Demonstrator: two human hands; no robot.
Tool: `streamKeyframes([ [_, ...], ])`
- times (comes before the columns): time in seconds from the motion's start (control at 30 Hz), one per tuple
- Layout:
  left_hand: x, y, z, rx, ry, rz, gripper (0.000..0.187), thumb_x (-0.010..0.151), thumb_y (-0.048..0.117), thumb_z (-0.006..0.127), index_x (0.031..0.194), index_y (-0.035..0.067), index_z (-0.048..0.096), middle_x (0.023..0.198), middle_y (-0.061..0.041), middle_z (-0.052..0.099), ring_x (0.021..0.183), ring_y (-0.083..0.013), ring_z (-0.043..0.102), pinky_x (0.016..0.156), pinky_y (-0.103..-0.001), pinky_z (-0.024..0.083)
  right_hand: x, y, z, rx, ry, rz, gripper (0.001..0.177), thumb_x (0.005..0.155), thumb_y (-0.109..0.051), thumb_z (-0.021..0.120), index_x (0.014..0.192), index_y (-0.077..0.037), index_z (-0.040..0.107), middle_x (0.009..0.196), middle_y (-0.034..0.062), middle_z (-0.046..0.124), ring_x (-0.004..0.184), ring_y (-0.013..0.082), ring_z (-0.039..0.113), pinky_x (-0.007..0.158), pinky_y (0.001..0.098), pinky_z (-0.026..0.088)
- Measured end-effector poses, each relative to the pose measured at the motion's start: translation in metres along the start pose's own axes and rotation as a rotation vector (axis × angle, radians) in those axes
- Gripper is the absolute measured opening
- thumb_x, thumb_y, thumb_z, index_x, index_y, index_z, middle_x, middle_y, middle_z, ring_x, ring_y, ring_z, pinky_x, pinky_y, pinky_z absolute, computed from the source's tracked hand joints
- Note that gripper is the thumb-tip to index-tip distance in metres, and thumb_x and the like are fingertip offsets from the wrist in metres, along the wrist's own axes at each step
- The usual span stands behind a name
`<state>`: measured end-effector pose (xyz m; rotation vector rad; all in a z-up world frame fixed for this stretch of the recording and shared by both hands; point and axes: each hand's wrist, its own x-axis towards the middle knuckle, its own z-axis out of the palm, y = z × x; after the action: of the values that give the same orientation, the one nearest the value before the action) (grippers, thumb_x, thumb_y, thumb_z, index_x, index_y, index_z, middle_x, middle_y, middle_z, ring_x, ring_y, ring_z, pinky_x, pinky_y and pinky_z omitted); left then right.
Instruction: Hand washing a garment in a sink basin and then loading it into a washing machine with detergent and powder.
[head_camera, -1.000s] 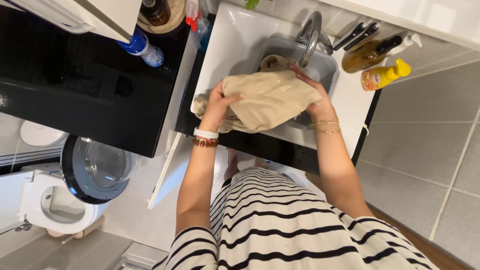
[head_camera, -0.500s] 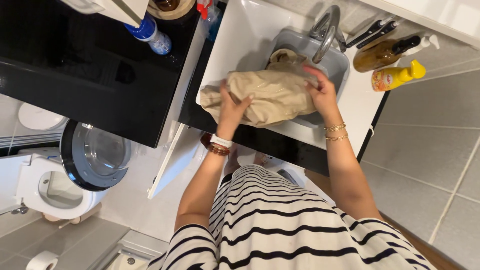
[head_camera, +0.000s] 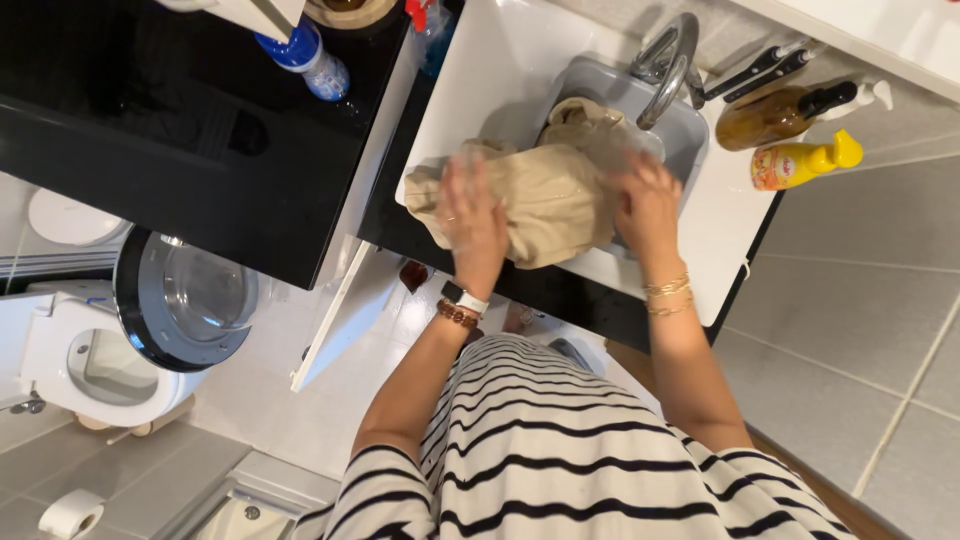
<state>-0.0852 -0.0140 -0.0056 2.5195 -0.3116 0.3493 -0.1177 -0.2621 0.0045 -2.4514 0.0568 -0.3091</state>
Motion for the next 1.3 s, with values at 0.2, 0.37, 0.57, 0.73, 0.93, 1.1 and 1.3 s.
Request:
streamKeyframes([
  [0.2, -0.014, 0.002, 0.041, 0.02, -0.196, 0.126, 0.095, 0.093, 0.05, 0.059, 0.161, -0.004, 0.02, 0.17, -0.023, 0.018, 0.159, -0.0424, 0.011, 0.128, -0.06, 0.008, 0.007, -0.025, 0.071, -0.198, -0.038, -0.271, 0.053, 0.1, -0.018, 0.053, 0.152, -0.01, 0.05, 0.161, 0.0138, 0.046, 0.148, 0.0383, 0.04, 0.123, 0.0587, 0.023],
  [0.37, -0.019, -0.011, 0.06, -0.025, -0.168, 0.12, 0.101, 0.093, 0.058, 0.061, 0.161, -0.005, 0.02, 0.169, -0.023, 0.02, 0.159, -0.0415, 0.012, 0.128, -0.057, 0.01, 0.008, -0.014, 0.082, -0.14, -0.095, -0.124, 0.056, 0.103, -0.035, 0.052, 0.152, -0.009, 0.048, 0.159, 0.0191, 0.044, 0.147, 0.0408, 0.038, 0.12, 0.0549, 0.023],
  [0.57, -0.019, -0.014, 0.059, -0.125, -0.185, 0.092, 0.107, 0.091, 0.064, 0.062, 0.162, -0.004, 0.018, 0.17, -0.021, 0.017, 0.159, -0.0416, 0.012, 0.128, -0.058, 0.008, -0.008, 0.106, 0.099, 0.117, -0.291, 0.225, 0.058, 0.111, -0.046, 0.038, 0.152, -0.006, 0.046, 0.154, 0.0225, 0.048, 0.143, 0.038, 0.045, 0.12, 0.0408, 0.034],
  [0.73, -0.025, -0.009, 0.035, -0.127, -0.162, 0.034, 0.105, 0.093, 0.063, 0.064, 0.163, 0.0, 0.017, 0.172, -0.018, 0.013, 0.159, -0.0443, 0.003, 0.125, -0.065, -0.001, -0.001, 0.046, 0.051, 0.235, -0.061, 0.43, 0.058, 0.112, -0.047, 0.043, 0.147, -0.002, 0.051, 0.152, 0.0202, 0.052, 0.143, 0.0334, 0.048, 0.119, 0.0382, 0.035],
  [0.93, -0.044, -0.007, 0.008, -0.02, -0.05, -0.031, 0.094, 0.096, 0.053, 0.061, 0.165, 0.005, 0.019, 0.172, -0.02, 0.007, 0.158, -0.0484, -0.002, 0.122, -0.072, -0.004, -0.027, 0.048, 0.046, 0.232, 0.085, 0.157, 0.054, 0.112, -0.035, 0.048, 0.152, 0.0, 0.046, 0.157, 0.0217, 0.047, 0.145, 0.0345, 0.047, 0.121, 0.0384, 0.034],
  [1.1, -0.046, 0.012, 0.004, 0.196, 0.182, 0.185, 0.082, 0.097, 0.047, 0.062, 0.164, 0.017, 0.025, 0.172, -0.013, 0.008, 0.159, -0.0426, 0.001, 0.125, -0.067, -0.001, -0.036, 0.018, 0.008, 0.102, 0.189, 0.071, 0.048, 0.111, -0.028, 0.051, 0.151, -0.003, 0.051, 0.164, 0.0188, 0.043, 0.155, 0.0317, 0.041, 0.126, 0.0382, 0.031],
  [1.3, -0.043, 0.046, 0.057, -0.201, -0.263, 0.095, 0.095, 0.092, 0.017, 0.065, 0.175, 0.002, 0.021, 0.166, -0.022, 0.046, 0.134, -0.0391, 0.049, 0.11, -0.055, 0.042, -0.023, 0.079, 0.038, 0.001, 0.208, -0.056, 0.064, 0.105, -0.023, 0.072, 0.151, 0.012, 0.046, 0.163, 0.0357, 0.024, 0.151, 0.048, 0.023, 0.121, 0.0491, 0.02],
])
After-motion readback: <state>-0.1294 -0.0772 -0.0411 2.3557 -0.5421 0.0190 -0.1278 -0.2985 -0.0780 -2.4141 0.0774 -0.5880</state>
